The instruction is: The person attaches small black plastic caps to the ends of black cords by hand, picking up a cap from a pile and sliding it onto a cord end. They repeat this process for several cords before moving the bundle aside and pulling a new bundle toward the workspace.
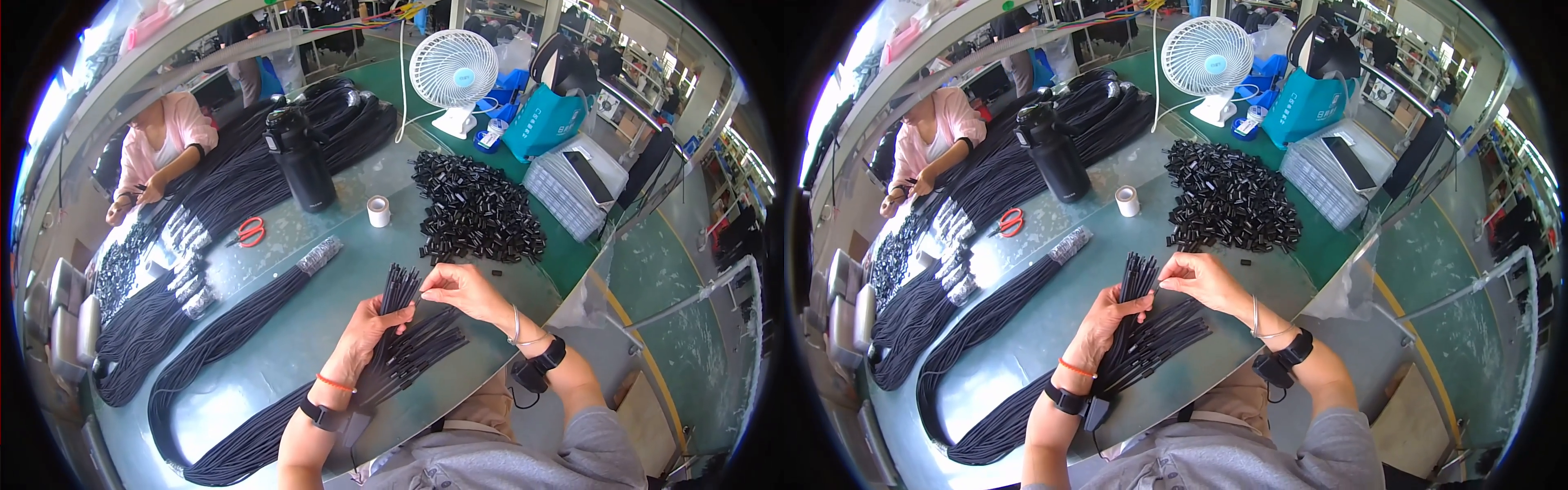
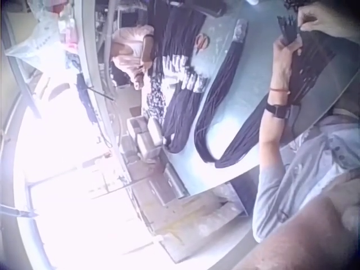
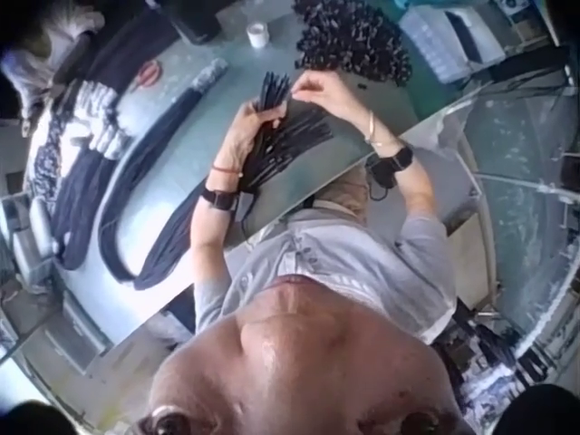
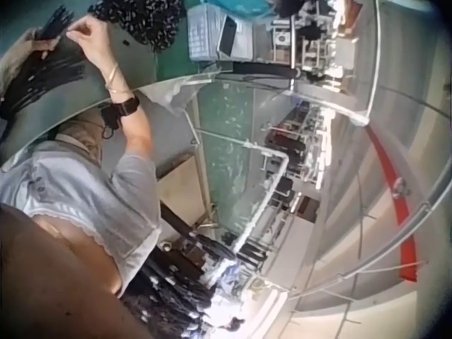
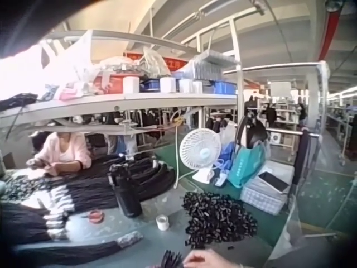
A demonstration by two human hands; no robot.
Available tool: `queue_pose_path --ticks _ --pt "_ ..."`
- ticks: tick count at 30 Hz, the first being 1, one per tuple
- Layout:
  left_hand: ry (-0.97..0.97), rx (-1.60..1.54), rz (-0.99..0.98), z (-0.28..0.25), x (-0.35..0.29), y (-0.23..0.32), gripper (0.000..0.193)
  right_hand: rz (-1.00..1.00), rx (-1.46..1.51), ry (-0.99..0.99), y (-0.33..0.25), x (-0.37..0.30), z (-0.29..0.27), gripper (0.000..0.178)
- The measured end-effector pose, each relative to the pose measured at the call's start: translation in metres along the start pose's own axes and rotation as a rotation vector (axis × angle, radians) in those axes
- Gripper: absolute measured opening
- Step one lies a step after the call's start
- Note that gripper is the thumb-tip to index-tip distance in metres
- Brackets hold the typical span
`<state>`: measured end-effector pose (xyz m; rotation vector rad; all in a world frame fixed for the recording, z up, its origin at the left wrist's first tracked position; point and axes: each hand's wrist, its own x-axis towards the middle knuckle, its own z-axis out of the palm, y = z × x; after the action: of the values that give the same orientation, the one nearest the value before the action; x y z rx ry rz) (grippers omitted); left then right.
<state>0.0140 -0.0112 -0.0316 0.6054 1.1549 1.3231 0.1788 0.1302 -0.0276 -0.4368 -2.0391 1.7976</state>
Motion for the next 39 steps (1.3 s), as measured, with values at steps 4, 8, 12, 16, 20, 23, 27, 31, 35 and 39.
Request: queue_pose_path --ticks 4,8,12,16,20,23,27,31,35,39 --pt "0.022 0.032 -0.002 0.000 0.003 -0.002 0.020 0.102 0.088 -0.051 -0.004 0.000 -0.007 0.010" --pt "0.002 0.070 0.004 -0.001 0.002 -0.005 0.020 -0.002 -0.120 -0.173 -0.007 -0.001 -0.009 0.009" --pt "0.022 -0.049 -0.014 0.010 -0.006 -0.002 0.021 -0.257 -0.951 -0.174 -0.028 -0.011 0.010 0.012" --pt "0.052 -0.031 0.010 0.003 0.002 -0.018 0.024 -0.359 -1.039 -0.178 -0.036 -0.034 0.060 0.009" --pt "0.078 0.051 0.028 0.000 0.002 -0.013 0.023 -0.511 -0.951 -0.164 -0.026 -0.045 0.073 0.007" --pt "0.102 0.065 -0.001 -0.001 -0.005 -0.006 0.021 -0.277 -0.950 0.299 -0.022 -0.042 0.013 0.010" --pt "0.083 0.058 -0.062 0.000 -0.003 -0.002 0.021 -0.073 -1.134 0.496 0.006 -0.051 -0.044 0.016" --pt "0.048 0.025 -0.084 0.000 0.003 -0.001 0.022 -0.262 -1.116 0.498 0.024 -0.043 -0.043 0.019" --pt "0.050 0.003 -0.084 -0.001 0.001 -0.002 0.022 -0.304 -0.977 0.446 0.018 -0.022 -0.024 0.017" --pt "0.052 0.014 -0.050 -0.003 0.001 -0.006 0.020 -0.200 -0.878 0.453 0.015 -0.021 -0.027 0.014"
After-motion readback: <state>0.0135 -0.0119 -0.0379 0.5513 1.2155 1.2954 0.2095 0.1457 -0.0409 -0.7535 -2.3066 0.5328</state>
